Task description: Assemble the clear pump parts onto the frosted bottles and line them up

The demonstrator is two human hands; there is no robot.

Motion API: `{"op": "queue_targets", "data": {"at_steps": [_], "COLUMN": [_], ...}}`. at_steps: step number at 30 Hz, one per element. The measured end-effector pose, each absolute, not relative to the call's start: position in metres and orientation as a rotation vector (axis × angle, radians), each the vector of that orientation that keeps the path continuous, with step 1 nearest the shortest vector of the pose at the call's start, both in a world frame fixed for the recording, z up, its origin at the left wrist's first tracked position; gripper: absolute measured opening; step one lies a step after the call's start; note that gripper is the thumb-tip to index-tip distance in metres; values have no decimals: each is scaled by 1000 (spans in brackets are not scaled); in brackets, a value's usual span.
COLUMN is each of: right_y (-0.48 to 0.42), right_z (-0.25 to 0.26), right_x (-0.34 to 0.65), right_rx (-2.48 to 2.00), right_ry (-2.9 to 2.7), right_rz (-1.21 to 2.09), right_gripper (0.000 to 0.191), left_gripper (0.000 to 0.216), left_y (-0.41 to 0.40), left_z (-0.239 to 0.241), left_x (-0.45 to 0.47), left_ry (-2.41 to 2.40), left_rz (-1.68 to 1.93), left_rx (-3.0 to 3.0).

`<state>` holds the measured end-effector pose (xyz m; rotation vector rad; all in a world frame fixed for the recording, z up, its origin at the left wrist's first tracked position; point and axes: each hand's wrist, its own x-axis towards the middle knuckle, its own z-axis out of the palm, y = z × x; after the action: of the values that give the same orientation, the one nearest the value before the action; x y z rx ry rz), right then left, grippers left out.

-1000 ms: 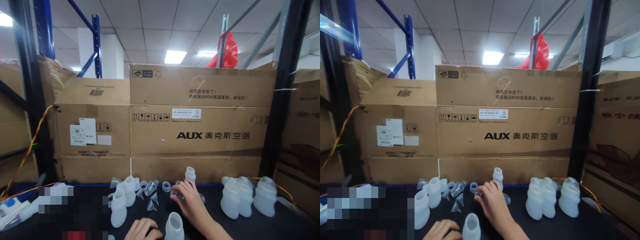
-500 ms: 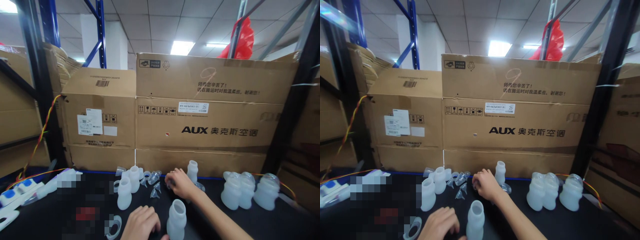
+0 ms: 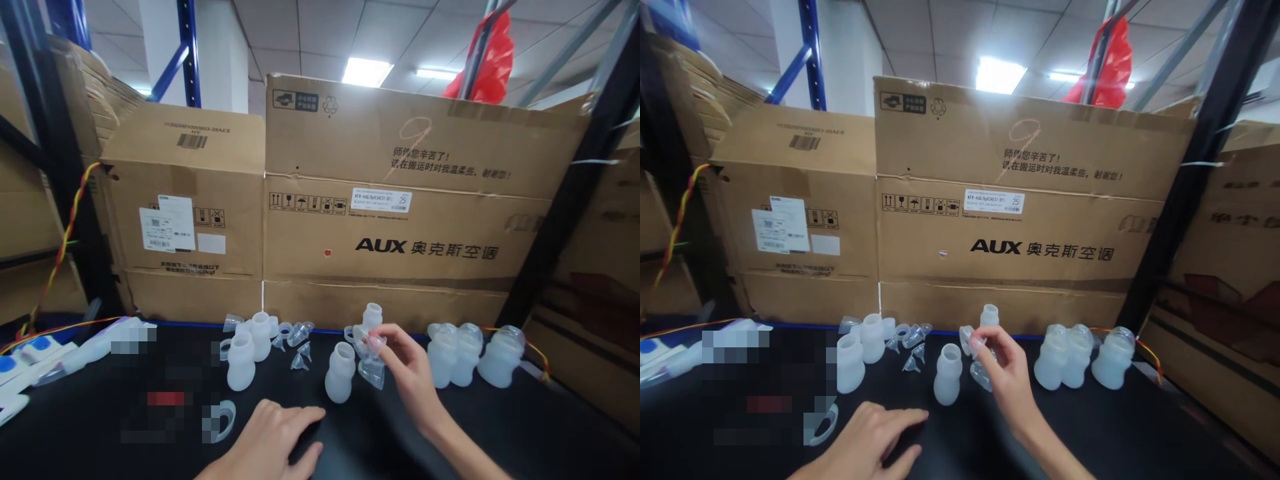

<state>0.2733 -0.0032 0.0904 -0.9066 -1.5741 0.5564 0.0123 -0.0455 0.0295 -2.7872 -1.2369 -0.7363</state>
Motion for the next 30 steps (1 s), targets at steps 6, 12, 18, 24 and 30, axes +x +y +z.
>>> {"op": "queue_targets", "data": {"at_steps": [6, 12, 18, 24, 30], "right_y": [-57, -52, -43, -47, -49], "right_z": [47, 19, 24, 33, 22], "right_x": [246, 219, 224, 227, 221], "right_rx": [-695, -651, -673, -683, -755], "right_ry": [-1639, -1428, -1297, -1340, -1464], "right_rz": [925, 1431, 1419, 1309, 1245], "right_gripper": [26, 41, 45, 43, 39], "left_gripper": [110, 68, 55, 42, 38], "left_y": [-46, -50, -51, -55, -56], "left_z": [29, 33, 41, 44, 45], "left_x": [5, 6, 8, 11, 15], "left_ry": [-1212, -962, -924, -1274, -1298], "left_rz": [-1145, -1256, -1564, -1510, -1490], "left_rx": [-2740, -2867, -2842, -2869, -2931]}}
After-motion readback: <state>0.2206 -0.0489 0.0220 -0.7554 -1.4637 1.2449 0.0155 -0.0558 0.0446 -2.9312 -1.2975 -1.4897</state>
